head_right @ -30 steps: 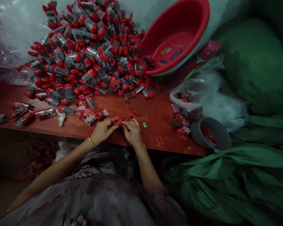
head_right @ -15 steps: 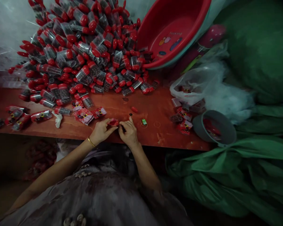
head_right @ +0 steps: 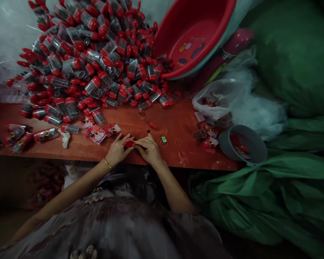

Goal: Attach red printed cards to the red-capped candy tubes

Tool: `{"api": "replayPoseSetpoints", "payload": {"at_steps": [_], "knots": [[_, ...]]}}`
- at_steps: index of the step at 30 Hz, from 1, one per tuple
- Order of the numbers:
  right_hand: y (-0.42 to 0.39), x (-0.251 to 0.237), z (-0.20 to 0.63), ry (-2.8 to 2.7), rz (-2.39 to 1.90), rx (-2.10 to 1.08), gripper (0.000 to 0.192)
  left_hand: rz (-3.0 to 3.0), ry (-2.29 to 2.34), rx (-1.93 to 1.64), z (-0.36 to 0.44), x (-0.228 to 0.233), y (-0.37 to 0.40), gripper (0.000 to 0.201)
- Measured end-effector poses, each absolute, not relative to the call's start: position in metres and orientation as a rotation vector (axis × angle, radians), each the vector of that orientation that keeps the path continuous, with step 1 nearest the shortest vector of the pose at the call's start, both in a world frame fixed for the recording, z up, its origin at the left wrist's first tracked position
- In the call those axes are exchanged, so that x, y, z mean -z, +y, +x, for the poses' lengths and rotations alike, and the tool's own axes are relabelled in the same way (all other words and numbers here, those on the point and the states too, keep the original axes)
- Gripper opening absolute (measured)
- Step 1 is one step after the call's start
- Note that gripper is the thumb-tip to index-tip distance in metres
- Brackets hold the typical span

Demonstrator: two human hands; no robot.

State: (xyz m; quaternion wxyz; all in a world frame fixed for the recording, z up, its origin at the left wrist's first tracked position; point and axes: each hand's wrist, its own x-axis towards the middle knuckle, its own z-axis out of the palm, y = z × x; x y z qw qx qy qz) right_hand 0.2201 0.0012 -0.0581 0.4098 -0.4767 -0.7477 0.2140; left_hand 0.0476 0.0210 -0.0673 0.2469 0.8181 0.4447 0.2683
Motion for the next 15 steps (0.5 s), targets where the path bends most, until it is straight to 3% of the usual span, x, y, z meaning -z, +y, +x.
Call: {"api": "replayPoseSetpoints", "payload": {"at_steps": [3, 7, 12, 15], "knots": [[0.004, 0.05, 0.22, -1.908, -1.159, -0.657, 0.04, 2.248, 1.213, -0.709, 0.047, 0.067, 0.02, 0.032], [0.018, 0.053, 0.217, -1.926, -1.002, -0.655, 0.026, 2.242, 1.233, -0.703, 0.047, 0.068, 0.021, 0.034], [0.022, 0.067, 0.217, -1.921, -1.045, -0.569, 0.026, 2.266, 1.242, -0.696, 0.047, 0.066, 0.019, 0.042], [0.017, 0.062, 0.22, -2.018, -1.134, -0.522, 0.024, 2.289, 1.303, -0.646, 0.047, 0.062, 0.017, 0.037]]}}
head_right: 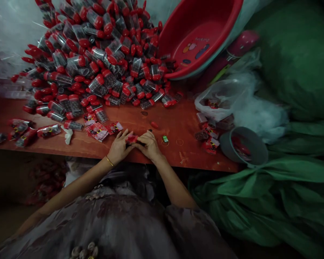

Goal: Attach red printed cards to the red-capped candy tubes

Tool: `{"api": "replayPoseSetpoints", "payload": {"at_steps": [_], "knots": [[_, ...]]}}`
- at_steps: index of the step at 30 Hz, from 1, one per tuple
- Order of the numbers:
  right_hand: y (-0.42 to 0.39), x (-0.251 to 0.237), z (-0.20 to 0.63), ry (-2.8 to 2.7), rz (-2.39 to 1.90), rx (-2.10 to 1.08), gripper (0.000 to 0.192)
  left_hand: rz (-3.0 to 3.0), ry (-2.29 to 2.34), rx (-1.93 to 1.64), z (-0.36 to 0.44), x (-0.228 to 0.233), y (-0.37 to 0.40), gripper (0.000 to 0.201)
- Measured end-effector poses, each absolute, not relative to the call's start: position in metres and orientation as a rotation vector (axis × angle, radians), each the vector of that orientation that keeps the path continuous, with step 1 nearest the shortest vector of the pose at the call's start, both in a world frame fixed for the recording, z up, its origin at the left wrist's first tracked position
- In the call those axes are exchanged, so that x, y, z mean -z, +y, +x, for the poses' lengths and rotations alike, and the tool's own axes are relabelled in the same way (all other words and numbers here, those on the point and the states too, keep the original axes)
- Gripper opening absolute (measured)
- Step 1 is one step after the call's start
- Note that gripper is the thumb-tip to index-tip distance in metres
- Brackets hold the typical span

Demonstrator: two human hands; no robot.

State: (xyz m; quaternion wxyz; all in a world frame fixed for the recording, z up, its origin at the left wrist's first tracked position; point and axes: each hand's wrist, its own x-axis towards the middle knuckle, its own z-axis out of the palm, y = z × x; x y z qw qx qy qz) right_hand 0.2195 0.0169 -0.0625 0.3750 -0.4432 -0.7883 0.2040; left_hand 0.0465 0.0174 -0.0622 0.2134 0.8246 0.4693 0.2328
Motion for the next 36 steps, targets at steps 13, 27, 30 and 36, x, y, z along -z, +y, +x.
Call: {"api": "replayPoseSetpoints", "payload": {"at_steps": [13, 27, 30, 36], "knots": [[0.034, 0.057, 0.204, -2.022, -1.1, -0.528, 0.028, 2.21, 1.364, -0.717, 0.043, 0.065, 0.014, 0.043], [0.019, 0.051, 0.216, -2.008, -1.189, -0.518, 0.032, 2.186, 1.175, -0.913, 0.031, 0.059, 0.018, 0.031], [0.019, 0.048, 0.22, -1.976, -1.11, -0.516, 0.024, 2.276, 1.208, -0.89, 0.033, 0.062, 0.017, 0.031], [0.022, 0.06, 0.22, -1.974, -1.131, -0.523, 0.027, 2.32, 1.233, -0.8, 0.035, 0.062, 0.017, 0.028]]}}
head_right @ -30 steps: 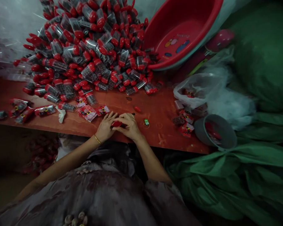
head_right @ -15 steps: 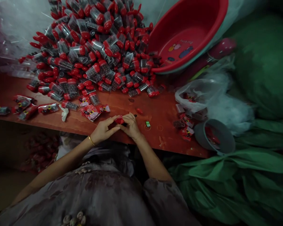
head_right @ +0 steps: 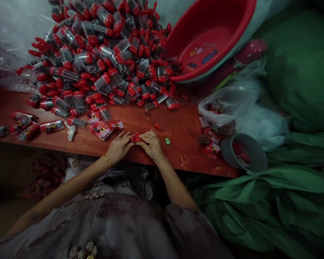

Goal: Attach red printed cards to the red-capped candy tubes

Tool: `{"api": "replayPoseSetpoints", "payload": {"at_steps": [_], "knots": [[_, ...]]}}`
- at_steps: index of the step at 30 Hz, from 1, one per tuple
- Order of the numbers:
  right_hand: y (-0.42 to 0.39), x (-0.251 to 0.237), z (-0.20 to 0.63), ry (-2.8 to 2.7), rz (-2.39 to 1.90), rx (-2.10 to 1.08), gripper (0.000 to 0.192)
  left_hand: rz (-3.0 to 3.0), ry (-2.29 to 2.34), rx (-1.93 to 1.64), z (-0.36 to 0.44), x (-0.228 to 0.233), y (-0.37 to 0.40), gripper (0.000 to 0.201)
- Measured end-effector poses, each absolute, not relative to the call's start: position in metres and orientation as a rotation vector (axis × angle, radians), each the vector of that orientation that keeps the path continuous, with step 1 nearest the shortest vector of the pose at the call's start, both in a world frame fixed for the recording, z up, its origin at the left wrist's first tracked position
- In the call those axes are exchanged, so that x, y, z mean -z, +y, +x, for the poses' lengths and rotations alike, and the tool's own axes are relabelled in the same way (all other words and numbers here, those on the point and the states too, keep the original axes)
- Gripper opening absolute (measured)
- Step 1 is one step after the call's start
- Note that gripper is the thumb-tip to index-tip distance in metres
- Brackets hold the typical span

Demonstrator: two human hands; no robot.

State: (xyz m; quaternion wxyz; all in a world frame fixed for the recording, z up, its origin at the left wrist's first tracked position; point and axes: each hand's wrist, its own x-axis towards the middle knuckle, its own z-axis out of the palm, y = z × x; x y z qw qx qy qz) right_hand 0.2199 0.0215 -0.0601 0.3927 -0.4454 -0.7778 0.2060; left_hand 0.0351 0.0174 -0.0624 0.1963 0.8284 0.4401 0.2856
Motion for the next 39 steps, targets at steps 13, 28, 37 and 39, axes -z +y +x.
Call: {"api": "replayPoseSetpoints", "payload": {"at_steps": [13, 28, 37, 39], "knots": [[0.014, 0.068, 0.216, -1.988, -1.217, -0.445, 0.039, 2.264, 1.336, -0.65, 0.04, 0.06, 0.013, 0.027], [0.017, 0.072, 0.219, -1.992, -1.295, -0.466, 0.029, 2.245, 1.315, -0.651, 0.037, 0.057, 0.009, 0.03], [0.011, 0.068, 0.225, -1.91, -1.227, -0.569, 0.035, 2.167, 1.115, -1.01, 0.042, 0.06, 0.012, 0.025], [0.011, 0.068, 0.227, -1.887, -1.23, -0.58, 0.031, 2.179, 1.118, -0.995, 0.043, 0.061, 0.013, 0.024]]}}
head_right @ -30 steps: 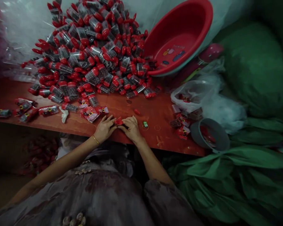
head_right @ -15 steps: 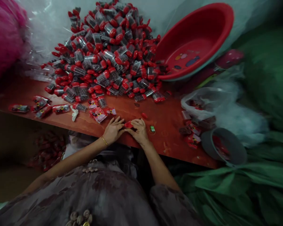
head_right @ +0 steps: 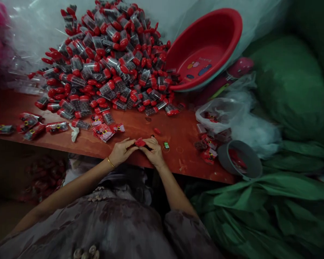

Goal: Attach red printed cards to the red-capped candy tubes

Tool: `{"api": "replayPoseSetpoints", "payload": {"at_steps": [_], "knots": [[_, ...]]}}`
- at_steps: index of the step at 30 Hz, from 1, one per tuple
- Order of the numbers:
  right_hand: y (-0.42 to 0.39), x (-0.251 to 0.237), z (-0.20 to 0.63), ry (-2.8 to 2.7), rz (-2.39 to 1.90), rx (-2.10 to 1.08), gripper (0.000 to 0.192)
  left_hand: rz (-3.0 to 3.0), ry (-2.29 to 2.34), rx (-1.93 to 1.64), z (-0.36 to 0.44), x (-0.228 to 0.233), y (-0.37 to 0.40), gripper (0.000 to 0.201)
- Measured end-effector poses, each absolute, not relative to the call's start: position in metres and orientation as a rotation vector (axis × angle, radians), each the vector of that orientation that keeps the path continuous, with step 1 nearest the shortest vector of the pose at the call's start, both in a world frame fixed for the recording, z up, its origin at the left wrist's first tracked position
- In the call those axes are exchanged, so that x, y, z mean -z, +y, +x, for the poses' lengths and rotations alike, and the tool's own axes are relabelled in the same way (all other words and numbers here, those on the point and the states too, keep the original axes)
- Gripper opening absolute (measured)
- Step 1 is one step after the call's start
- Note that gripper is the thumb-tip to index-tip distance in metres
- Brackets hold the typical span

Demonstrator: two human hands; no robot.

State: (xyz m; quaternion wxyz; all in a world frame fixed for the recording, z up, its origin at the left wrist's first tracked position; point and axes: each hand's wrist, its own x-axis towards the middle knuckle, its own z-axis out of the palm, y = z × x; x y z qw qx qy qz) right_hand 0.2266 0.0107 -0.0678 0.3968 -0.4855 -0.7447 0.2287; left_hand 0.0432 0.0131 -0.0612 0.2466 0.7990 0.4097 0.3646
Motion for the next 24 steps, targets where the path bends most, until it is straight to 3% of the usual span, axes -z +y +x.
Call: {"api": "replayPoseSetpoints", "payload": {"at_steps": [21, 24], "knots": [[0.009, 0.084, 0.238, -1.976, -1.257, -0.468, 0.026, 2.247, 1.261, -0.689, 0.055, 0.062, 0.01, 0.023], [0.008, 0.081, 0.237, -1.9, -1.271, -0.47, 0.047, 2.208, 1.246, -0.696, 0.055, 0.061, 0.012, 0.023]]}}
